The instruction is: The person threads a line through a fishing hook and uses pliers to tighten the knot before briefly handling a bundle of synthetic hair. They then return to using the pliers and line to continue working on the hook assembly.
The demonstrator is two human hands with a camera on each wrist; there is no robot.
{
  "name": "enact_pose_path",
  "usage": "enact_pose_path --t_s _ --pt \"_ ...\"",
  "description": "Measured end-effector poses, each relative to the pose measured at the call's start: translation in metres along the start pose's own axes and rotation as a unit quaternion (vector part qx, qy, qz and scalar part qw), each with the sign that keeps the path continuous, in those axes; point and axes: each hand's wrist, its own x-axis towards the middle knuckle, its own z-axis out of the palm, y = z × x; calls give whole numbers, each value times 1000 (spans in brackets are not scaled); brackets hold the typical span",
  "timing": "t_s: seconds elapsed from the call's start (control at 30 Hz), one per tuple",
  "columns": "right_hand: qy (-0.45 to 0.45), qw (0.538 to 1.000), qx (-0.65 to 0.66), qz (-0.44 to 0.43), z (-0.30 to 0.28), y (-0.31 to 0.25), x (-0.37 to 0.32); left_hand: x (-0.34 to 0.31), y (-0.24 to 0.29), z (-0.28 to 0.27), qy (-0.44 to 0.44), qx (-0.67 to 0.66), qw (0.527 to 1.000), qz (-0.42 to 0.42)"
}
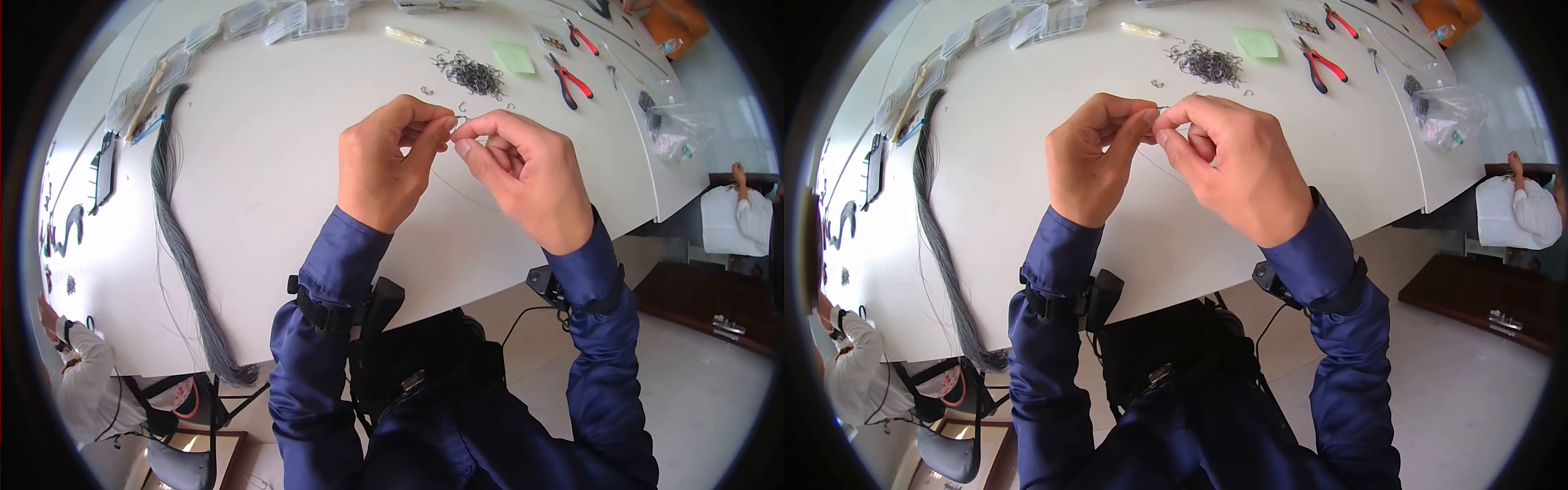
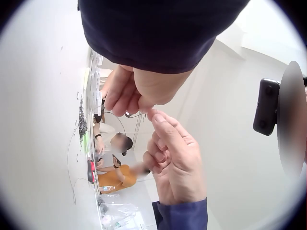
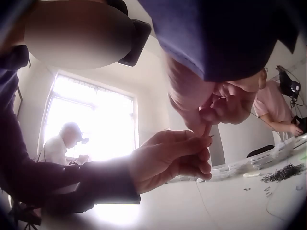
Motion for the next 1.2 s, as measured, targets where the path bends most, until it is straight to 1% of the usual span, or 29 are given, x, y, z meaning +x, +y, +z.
enact_pose_path --t_s 0.07,0.17,0.2,0.3,0.33,0.43,0.53,0.63,0.67,0.77,0.87,0.97,1.07,1.17,1.2 --pt "40 994 -40 -91 -2 -3 4 0 2 -1 -18 21 1000 2" --pt "22 997 -36 -71 -12 -4 17 -1 3 -1 -37 29 999 2" --pt "-14 999 -2 -31 -16 1 22 -1 4 -1 -42 27 999 1" --pt "-66 994 81 -22 -18 22 37 -1 5 -1 -47 26 999 8" --pt "-71 987 143 -17 -14 27 40 -1 6 -1 -46 26 999 12" --pt "-108 960 231 111 -17 29 44 -1 7 -1 -37 23 999 24" --pt "-123 938 281 164 -10 38 40 0 4 -1 -18 16 999 32" --pt "-85 962 224 135 2 37 27 1 3 -2 3 16 999 34" --pt "-77 967 217 112 4 35 17 1 3 -2 13 21 999 33" --pt "-45 988 118 91 -3 10 6 1 3 -2 21 28 999 28" --pt "-5 1000 20 5 -4 0 2 0 2 -2 8 35 999 34" --pt "11 997 -16 -80 -9 -3 10 -1 3 -2 -18 31 999 30" --pt "-50 998 -4 -37 -24 -5 22 -2 4 -2 -43 25 998 32" --pt "-95 991 84 -38 -28 12 38 -2 5 -1 -51 34 997 50" --pt "-105 986 123 -51 -26 20 43 -2 5 -1 -52 39 996 58"
